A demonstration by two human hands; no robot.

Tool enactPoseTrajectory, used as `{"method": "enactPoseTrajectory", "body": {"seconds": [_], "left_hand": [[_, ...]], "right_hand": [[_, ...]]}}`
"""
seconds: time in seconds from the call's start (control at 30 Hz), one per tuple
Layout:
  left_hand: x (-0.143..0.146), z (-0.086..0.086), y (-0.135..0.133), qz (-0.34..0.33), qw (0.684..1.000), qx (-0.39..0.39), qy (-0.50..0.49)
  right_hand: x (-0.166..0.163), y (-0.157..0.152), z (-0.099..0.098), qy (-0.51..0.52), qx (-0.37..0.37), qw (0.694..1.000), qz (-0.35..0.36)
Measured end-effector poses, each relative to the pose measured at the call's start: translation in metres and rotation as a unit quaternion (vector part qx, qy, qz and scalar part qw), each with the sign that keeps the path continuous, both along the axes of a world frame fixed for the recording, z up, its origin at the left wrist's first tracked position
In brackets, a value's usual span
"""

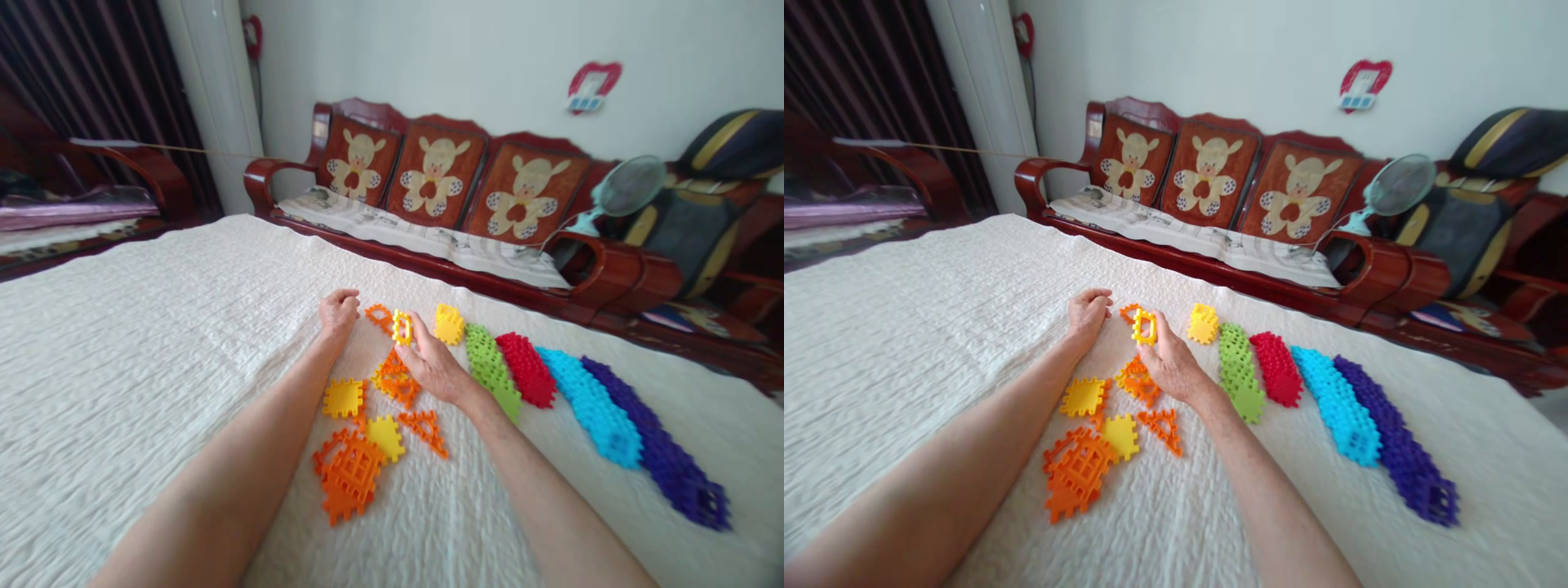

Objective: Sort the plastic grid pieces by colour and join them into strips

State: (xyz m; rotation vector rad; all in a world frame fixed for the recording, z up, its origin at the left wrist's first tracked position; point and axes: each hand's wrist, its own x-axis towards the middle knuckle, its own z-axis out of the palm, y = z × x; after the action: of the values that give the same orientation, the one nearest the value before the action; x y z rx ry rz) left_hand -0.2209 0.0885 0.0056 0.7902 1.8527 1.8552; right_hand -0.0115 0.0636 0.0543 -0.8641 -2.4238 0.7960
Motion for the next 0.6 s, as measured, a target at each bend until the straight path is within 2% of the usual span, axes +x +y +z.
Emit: {"method": "enactPoseTrajectory", "body": {"seconds": [0.27, 0.6], "left_hand": [[0.001, 0.0, -0.003, -0.012, 1.0, 0.016, 0.009], [-0.003, -0.009, 0.004, -0.008, 1.0, -0.006, 0.022]], "right_hand": [[0.028, -0.007, -0.02, -0.003, -0.038, 0.996, -0.077], [0.023, -0.002, -0.028, 0.036, -0.022, 0.995, -0.09]]}}
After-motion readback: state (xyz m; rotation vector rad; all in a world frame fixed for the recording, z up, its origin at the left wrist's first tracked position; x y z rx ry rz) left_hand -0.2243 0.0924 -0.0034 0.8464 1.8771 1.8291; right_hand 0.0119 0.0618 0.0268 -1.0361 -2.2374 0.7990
